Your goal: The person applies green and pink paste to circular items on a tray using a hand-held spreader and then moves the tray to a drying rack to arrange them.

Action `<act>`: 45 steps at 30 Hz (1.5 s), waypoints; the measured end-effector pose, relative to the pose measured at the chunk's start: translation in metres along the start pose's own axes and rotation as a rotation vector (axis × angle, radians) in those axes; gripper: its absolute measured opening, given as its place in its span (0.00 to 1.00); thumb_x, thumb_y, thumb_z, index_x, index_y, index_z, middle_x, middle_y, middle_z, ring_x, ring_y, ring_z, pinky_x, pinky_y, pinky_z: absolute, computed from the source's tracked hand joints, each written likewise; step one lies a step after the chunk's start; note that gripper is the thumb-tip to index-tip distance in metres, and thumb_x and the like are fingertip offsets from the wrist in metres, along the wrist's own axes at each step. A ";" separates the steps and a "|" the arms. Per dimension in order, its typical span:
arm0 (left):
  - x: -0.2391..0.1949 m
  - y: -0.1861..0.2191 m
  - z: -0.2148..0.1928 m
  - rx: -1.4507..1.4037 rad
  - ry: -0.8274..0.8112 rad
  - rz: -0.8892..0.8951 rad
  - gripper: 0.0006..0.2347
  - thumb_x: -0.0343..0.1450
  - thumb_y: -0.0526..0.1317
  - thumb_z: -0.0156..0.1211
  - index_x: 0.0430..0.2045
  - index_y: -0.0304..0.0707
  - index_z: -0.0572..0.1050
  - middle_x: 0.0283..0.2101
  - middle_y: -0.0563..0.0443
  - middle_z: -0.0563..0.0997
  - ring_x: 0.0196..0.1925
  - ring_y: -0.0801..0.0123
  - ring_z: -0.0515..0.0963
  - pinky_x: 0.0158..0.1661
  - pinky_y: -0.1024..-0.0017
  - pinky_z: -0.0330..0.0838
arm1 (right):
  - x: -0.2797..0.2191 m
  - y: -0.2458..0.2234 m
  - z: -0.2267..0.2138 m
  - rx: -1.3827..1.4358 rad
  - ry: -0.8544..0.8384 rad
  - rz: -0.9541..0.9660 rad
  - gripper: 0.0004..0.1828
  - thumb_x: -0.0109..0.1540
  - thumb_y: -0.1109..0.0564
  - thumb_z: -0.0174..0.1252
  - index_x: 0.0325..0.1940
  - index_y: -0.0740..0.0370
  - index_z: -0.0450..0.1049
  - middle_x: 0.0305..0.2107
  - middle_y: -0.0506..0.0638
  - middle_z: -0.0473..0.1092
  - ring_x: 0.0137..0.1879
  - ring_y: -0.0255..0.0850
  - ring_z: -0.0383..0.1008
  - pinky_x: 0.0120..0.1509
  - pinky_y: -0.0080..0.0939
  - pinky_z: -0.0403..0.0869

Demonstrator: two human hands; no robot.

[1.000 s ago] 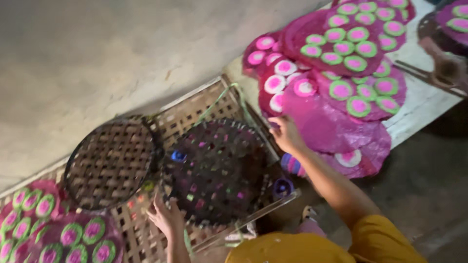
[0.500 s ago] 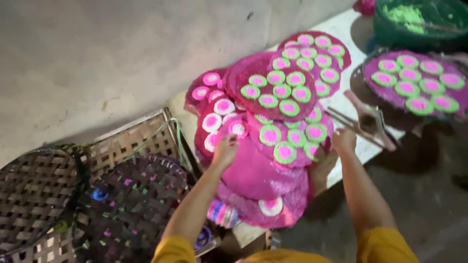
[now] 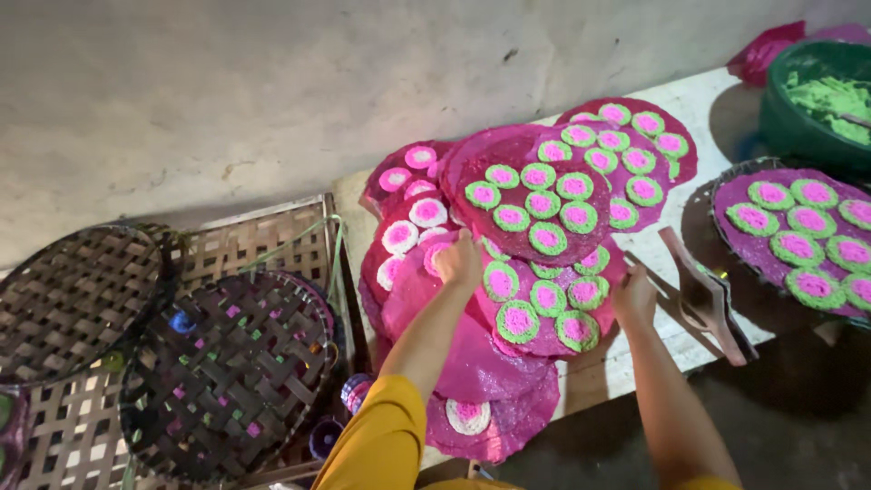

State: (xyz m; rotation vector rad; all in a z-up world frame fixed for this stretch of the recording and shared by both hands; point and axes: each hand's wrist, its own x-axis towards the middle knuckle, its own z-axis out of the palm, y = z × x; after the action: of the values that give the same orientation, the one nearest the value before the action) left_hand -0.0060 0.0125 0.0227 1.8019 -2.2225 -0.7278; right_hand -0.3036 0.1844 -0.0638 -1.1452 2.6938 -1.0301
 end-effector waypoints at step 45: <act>0.091 -0.055 0.055 -0.415 0.295 0.024 0.22 0.67 0.39 0.61 0.56 0.28 0.71 0.50 0.28 0.78 0.52 0.40 0.79 0.53 0.51 0.71 | 0.039 -0.037 0.011 -0.099 -0.081 -0.024 0.24 0.59 0.51 0.66 0.51 0.73 0.77 0.42 0.70 0.77 0.50 0.62 0.77 0.56 0.54 0.73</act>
State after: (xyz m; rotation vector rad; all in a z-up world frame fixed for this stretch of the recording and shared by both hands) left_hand -0.0047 -0.0681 -0.0651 1.5588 -1.7487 -0.7891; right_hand -0.3057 0.1337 -0.0423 -1.2098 2.7014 -0.8427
